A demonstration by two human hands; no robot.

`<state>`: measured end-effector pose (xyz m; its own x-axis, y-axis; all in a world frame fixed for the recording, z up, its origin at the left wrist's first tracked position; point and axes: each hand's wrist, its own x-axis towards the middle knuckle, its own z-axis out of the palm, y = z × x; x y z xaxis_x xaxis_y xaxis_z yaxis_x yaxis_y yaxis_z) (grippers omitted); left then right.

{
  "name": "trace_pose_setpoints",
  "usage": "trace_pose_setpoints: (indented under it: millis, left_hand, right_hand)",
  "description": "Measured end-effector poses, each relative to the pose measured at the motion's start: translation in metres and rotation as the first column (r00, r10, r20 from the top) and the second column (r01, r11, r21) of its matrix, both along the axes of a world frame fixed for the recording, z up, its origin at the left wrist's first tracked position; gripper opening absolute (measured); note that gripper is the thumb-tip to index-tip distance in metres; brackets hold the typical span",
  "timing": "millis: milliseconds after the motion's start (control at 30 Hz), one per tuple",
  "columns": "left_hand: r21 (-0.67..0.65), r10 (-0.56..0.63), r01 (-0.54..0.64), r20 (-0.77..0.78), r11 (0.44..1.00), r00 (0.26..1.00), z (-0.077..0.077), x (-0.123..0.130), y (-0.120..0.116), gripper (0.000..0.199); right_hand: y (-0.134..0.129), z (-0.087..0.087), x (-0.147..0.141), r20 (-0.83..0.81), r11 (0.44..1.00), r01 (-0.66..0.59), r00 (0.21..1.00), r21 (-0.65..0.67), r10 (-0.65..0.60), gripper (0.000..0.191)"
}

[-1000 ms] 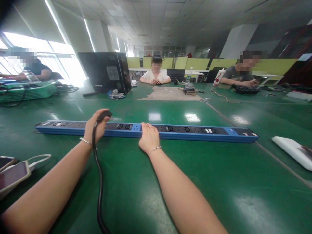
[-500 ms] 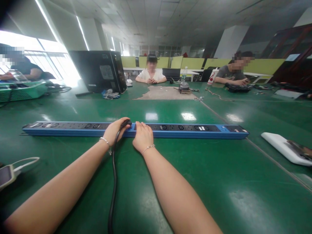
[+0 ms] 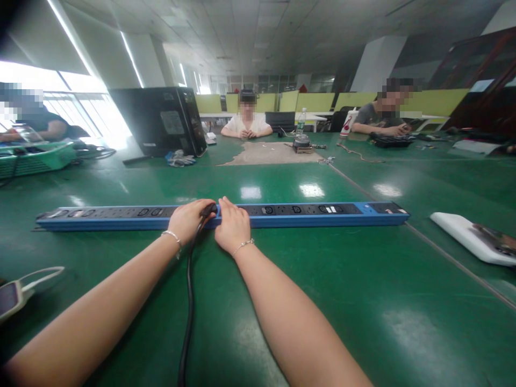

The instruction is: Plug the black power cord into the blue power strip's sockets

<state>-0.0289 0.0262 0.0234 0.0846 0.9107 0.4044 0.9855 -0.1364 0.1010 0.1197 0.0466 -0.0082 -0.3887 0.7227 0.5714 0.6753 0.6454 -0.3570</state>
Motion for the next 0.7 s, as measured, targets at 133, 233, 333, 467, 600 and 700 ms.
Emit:
trace_pose_setpoints:
  millis: [133, 233, 333, 467, 600, 700]
  left_hand:
    - [-0.03, 0.035, -0.034, 0.014, 0.999, 0.999, -0.008, -0.001, 0.001, 0.035]
    - [-0.024, 0.04, -0.04, 0.001, 0.999, 0.999, -0.017, -0.002, -0.001, 0.041]
    - [0.002, 0.024, -0.024, -0.029, 1.0, 0.999, -0.023, -0.002, -0.002, 0.049]
    - [-0.016, 0.045, -0.046, -0.073, 0.999, 0.996, -0.027, -0.003, 0.0, 0.056]
    - [0.02, 0.048, -0.047, -0.076, 0.999, 0.996, -0.03, -0.003, 0.003, 0.055]
    - [0.044, 0.045, -0.041, -0.089, 0.998, 0.995, -0.032, -0.003, 0.003, 0.055]
  right_hand:
    - [-0.005, 0.003, -0.005, -0.013, 0.982, -0.159, 0.987, 0.099, 0.161, 0.06]
    - [-0.006, 0.003, -0.011, -0.034, 0.961, -0.244, 0.968, 0.131, 0.25, 0.047]
    - [-0.004, 0.0, -0.018, -0.068, 0.956, -0.26, 0.96, 0.133, 0.27, 0.036]
    - [0.002, -0.002, -0.028, -0.065, 0.974, -0.184, 0.979, 0.132, 0.194, 0.029]
    - [0.008, 0.002, -0.035, 0.002, 0.989, -0.103, 0.995, 0.102, 0.103, 0.034]
    - [0.009, 0.006, -0.035, 0.045, 0.997, -0.043, 0.998, 0.059, 0.04, 0.036]
